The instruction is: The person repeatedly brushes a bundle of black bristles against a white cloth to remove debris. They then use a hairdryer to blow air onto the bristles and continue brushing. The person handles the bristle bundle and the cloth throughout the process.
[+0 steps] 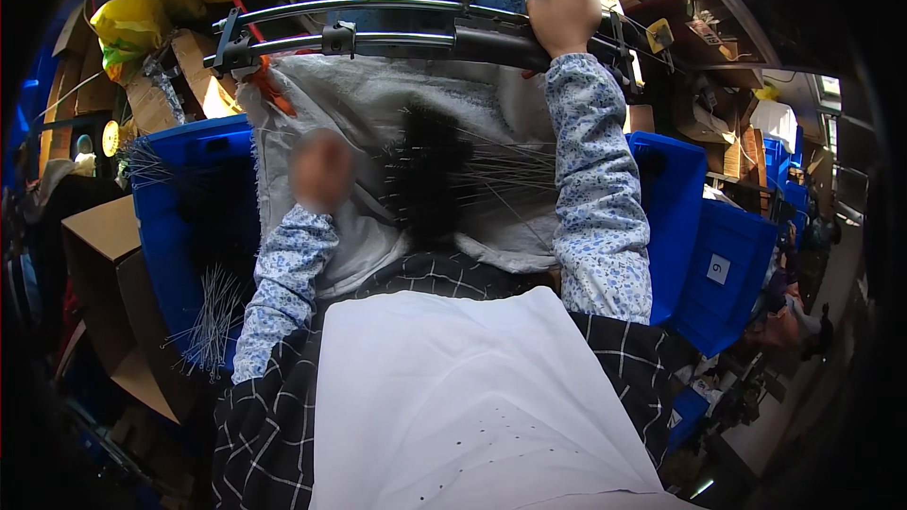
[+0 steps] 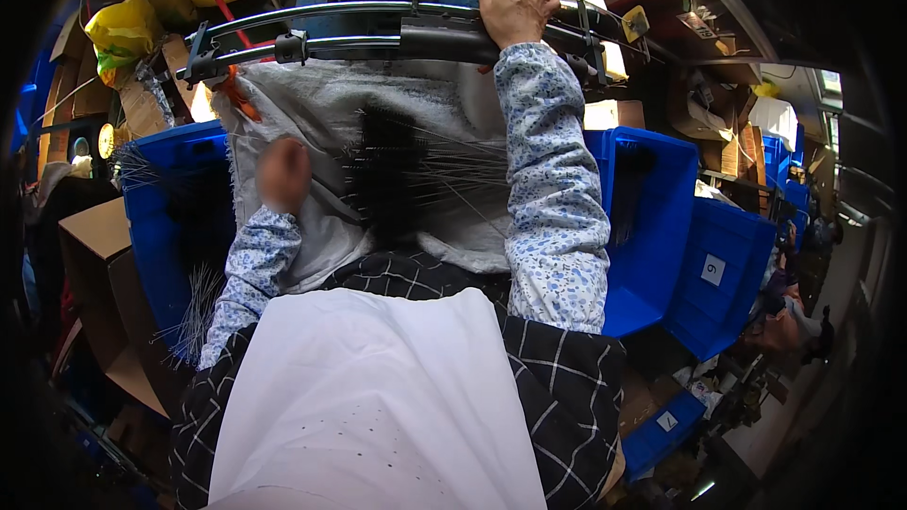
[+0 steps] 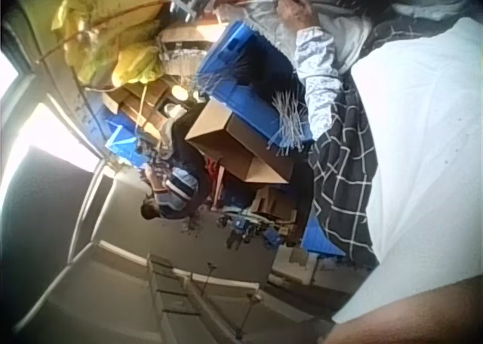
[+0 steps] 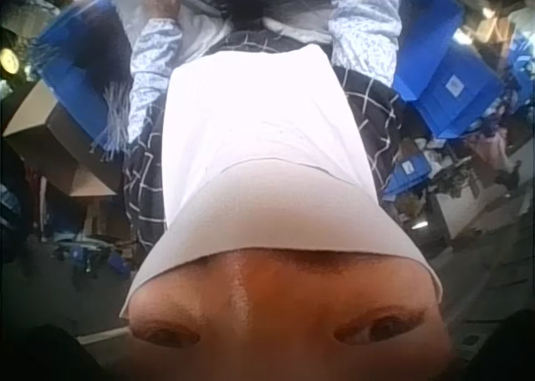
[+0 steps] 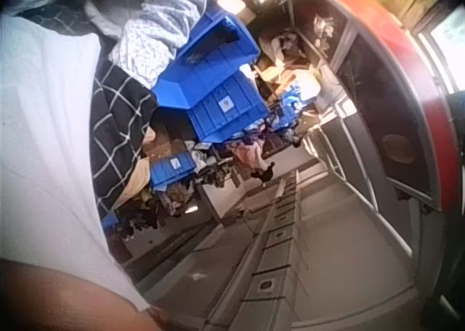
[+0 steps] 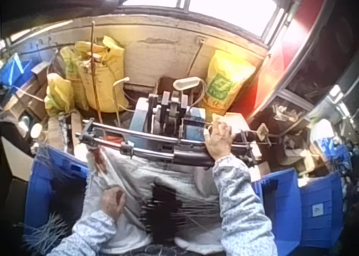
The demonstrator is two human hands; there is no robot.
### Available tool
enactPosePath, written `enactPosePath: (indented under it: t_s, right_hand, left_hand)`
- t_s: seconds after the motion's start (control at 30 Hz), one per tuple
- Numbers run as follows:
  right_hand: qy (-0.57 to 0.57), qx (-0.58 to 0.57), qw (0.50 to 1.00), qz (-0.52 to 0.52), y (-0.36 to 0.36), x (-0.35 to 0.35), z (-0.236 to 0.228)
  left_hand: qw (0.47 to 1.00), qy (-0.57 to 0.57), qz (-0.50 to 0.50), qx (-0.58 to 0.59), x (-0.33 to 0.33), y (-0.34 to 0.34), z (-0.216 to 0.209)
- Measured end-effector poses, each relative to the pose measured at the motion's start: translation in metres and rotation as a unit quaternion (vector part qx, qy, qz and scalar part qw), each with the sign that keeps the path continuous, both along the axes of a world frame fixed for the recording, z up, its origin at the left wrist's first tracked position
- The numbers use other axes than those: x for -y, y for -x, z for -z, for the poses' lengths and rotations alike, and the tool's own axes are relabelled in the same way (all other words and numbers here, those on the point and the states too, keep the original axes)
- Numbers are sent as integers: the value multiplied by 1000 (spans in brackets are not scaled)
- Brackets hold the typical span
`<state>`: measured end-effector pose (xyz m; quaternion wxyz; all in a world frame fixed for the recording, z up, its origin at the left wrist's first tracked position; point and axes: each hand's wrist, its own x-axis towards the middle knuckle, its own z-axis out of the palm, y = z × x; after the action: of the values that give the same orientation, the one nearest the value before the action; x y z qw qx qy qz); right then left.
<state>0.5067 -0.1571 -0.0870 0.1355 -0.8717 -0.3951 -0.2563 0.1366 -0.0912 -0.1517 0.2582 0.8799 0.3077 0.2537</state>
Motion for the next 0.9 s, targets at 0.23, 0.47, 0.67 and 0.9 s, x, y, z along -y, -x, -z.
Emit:
enactPosePath:
  t_s: [0.23,0.47,0.67,0.9]
  right_hand:
    - [-6,-169,985,-27,11,9,-15]
    - [-46,-157,985,-56,23,-14,-4]
    - [-27,-158,986,-39,45,-28,-14]
    - [-19,-168,985,-42,73,-56,-16]
  left_hand:
    - [1000,5,6,9,1,-4,-1]
    - [1000,-3,1,6,2,-3,-3]
    - [1000,3,3,19,2,-3,-4]
    - [1000,-2,0,0,2,-4,-6]
